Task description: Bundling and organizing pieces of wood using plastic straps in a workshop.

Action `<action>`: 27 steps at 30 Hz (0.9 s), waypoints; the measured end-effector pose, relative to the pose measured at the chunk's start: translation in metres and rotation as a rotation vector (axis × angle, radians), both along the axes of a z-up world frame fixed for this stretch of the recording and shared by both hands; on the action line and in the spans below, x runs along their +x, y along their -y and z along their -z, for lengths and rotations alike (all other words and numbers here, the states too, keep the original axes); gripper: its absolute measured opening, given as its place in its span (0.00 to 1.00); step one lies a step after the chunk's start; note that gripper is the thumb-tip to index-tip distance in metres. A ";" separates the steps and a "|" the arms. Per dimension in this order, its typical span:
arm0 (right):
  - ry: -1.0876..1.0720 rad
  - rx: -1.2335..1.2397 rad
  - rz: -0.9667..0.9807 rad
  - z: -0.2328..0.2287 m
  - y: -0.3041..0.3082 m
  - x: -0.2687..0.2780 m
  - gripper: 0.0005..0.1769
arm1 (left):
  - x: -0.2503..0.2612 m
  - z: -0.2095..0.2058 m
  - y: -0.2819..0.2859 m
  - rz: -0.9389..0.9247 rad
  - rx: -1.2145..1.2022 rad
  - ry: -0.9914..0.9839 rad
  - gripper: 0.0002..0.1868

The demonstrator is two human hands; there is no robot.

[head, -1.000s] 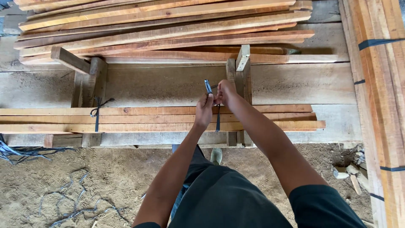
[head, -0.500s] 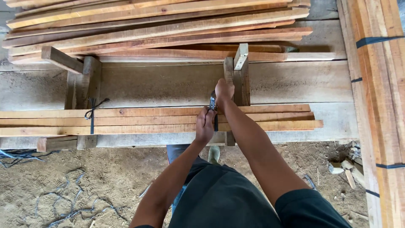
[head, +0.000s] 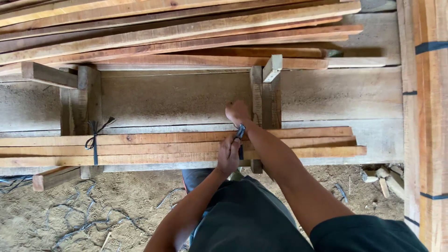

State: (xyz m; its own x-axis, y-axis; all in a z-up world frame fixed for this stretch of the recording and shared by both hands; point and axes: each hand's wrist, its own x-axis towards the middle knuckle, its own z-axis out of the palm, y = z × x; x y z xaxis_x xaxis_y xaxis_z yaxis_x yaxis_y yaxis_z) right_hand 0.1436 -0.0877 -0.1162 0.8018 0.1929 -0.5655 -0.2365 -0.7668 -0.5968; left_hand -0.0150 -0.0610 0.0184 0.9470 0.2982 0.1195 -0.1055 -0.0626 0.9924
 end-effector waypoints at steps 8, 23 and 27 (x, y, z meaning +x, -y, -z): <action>0.062 0.069 0.133 0.073 0.007 0.019 0.29 | 0.013 0.010 0.000 -0.050 -0.320 -0.080 0.15; 0.403 -0.137 -0.236 0.030 0.015 0.010 0.23 | -0.023 0.034 0.008 0.017 -0.001 0.017 0.16; 0.047 0.017 0.006 0.054 0.004 0.010 0.29 | -0.018 0.062 0.007 0.006 0.053 0.013 0.17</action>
State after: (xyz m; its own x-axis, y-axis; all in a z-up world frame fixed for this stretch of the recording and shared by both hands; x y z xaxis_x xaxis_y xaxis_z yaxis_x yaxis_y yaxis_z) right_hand 0.1537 -0.0912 -0.1705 0.8287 0.1968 -0.5239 -0.2127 -0.7551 -0.6202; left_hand -0.0332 -0.0681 -0.0432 0.9469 0.2859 0.1469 -0.1184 -0.1145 0.9863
